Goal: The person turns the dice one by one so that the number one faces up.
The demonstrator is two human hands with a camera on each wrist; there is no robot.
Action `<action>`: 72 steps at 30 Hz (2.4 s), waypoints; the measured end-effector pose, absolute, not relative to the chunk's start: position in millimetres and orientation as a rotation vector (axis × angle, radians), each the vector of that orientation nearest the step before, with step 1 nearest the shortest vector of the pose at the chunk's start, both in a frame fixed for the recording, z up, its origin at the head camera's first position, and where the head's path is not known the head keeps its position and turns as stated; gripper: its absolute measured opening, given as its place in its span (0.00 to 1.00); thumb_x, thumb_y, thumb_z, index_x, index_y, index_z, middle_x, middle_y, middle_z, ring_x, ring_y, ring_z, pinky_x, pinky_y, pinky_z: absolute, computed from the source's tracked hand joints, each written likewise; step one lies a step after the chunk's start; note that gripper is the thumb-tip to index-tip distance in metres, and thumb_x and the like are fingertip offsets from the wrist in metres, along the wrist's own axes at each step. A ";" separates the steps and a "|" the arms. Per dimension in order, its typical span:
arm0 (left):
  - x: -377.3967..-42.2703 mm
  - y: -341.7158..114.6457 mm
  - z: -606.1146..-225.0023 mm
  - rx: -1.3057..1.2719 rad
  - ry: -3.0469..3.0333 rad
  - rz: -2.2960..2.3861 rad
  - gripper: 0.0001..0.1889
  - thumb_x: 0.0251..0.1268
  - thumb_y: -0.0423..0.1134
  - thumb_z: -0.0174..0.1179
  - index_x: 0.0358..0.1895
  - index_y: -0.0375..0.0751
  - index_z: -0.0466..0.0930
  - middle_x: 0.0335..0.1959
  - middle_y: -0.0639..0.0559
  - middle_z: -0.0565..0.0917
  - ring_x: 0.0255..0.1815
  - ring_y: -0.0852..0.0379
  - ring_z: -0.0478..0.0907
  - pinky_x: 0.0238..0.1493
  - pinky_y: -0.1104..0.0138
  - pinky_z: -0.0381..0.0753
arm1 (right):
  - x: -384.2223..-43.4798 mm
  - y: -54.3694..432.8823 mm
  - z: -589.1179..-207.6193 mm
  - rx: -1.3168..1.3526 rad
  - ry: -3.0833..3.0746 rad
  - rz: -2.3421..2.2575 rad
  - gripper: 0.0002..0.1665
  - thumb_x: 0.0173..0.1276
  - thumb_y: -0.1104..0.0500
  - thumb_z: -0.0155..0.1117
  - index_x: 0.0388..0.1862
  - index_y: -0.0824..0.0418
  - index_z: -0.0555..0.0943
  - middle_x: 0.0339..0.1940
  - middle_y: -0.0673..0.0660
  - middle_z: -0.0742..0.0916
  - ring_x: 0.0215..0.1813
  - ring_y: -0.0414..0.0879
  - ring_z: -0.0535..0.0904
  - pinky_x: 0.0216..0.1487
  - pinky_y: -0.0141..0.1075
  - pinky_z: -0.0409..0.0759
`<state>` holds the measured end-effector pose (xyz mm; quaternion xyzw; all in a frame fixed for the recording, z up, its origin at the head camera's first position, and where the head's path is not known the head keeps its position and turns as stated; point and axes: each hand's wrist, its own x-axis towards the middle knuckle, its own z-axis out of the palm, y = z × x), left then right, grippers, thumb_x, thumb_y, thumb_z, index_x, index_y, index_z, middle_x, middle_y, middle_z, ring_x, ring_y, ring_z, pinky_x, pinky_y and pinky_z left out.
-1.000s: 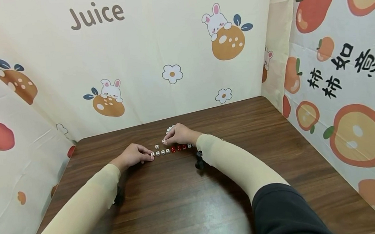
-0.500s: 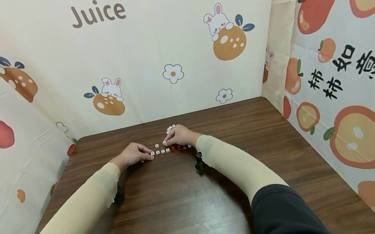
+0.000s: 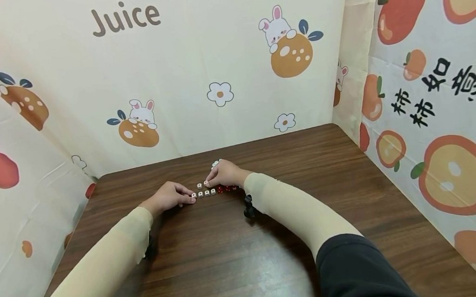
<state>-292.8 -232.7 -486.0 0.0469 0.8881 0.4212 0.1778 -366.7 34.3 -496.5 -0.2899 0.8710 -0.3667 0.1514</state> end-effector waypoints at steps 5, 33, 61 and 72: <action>-293.0 -233.0 -486.6 0.137 2.513 1.194 0.13 0.67 0.39 0.83 0.50 0.37 0.98 0.39 0.55 0.95 0.31 0.59 0.81 0.36 0.67 0.84 | -365.7 26.8 -497.5 -0.808 2.545 -1.004 0.09 0.75 0.49 0.83 0.47 0.51 0.99 0.43 0.46 0.98 0.47 0.38 0.88 0.57 0.36 0.86; -292.1 -231.7 -485.9 0.137 2.515 1.192 0.13 0.67 0.39 0.83 0.50 0.38 0.98 0.43 0.52 0.96 0.32 0.60 0.82 0.37 0.67 0.85 | -366.5 43.7 -479.5 -0.614 2.588 -1.146 0.12 0.83 0.50 0.74 0.50 0.54 0.98 0.55 0.54 0.97 0.47 0.43 0.90 0.51 0.36 0.88; -292.6 -232.3 -487.1 0.136 2.514 1.189 0.12 0.67 0.39 0.83 0.49 0.37 0.98 0.43 0.51 0.96 0.32 0.59 0.81 0.36 0.66 0.84 | -386.2 52.7 -497.2 -0.415 2.688 -1.144 0.12 0.81 0.49 0.75 0.39 0.54 0.94 0.41 0.52 0.93 0.37 0.44 0.80 0.41 0.39 0.79; -292.9 -232.7 -488.1 0.135 2.514 1.190 0.12 0.67 0.39 0.83 0.49 0.37 0.98 0.44 0.51 0.96 0.33 0.59 0.81 0.37 0.67 0.84 | -372.5 51.8 -489.3 -0.616 2.682 -1.072 0.13 0.77 0.55 0.81 0.57 0.51 0.97 0.36 0.50 0.89 0.35 0.40 0.77 0.38 0.33 0.75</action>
